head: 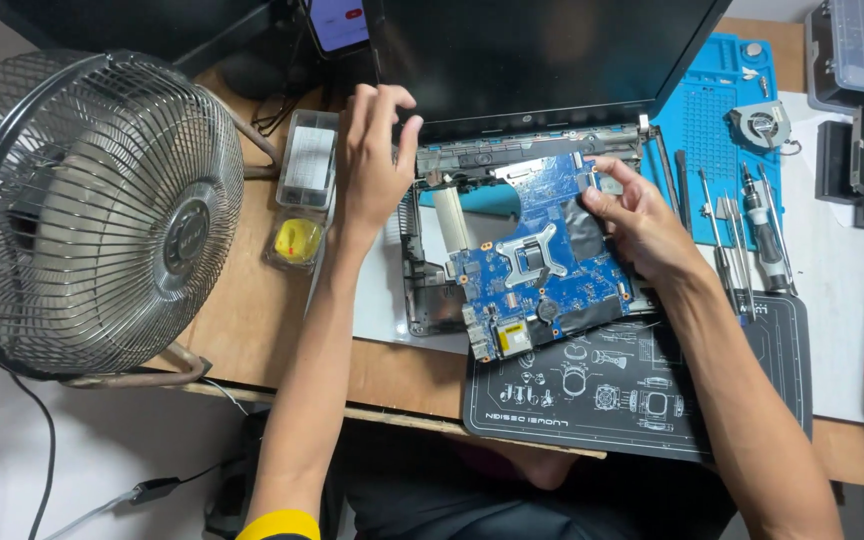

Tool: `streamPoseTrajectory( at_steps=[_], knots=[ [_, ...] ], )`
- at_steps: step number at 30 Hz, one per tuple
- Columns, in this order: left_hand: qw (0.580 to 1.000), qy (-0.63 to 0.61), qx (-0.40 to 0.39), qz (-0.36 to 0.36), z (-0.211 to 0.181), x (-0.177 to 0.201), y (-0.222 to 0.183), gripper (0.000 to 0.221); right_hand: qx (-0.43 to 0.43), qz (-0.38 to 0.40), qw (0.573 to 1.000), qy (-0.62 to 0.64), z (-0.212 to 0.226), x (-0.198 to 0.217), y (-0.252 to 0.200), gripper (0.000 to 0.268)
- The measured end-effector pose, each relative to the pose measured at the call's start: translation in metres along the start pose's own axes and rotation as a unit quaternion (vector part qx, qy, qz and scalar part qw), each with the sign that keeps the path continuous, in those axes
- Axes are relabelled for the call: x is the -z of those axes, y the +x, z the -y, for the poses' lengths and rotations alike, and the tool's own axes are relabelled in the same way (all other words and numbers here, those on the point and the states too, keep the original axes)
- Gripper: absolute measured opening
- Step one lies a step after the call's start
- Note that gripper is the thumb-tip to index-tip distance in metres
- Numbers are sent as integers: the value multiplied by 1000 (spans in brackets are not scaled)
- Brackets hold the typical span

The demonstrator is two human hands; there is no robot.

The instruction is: Detaching a motherboard from a laptop chassis by disconnecting internal cables and lifting the board out.

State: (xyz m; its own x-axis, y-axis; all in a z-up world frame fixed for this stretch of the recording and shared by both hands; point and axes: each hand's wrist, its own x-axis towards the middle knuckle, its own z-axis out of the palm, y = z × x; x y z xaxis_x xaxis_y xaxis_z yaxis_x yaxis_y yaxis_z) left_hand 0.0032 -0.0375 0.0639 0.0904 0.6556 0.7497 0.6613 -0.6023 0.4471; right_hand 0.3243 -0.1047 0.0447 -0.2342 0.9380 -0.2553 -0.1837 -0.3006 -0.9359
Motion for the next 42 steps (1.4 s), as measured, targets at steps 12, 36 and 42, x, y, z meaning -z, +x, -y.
streamPoseTrajectory(
  at_steps=[12,36,42],
  knots=[
    [938,40,-23,345,13,-8,-12,7,79,25,997,-5,-40,31,16,44],
    [958,-117,-14,261,7,-41,-25,18,97,30,995,0,-38,30,16,40],
    [948,-85,-69,299,-2,-41,-19,22,102,27,994,12,-33,24,13,41]
  ],
)
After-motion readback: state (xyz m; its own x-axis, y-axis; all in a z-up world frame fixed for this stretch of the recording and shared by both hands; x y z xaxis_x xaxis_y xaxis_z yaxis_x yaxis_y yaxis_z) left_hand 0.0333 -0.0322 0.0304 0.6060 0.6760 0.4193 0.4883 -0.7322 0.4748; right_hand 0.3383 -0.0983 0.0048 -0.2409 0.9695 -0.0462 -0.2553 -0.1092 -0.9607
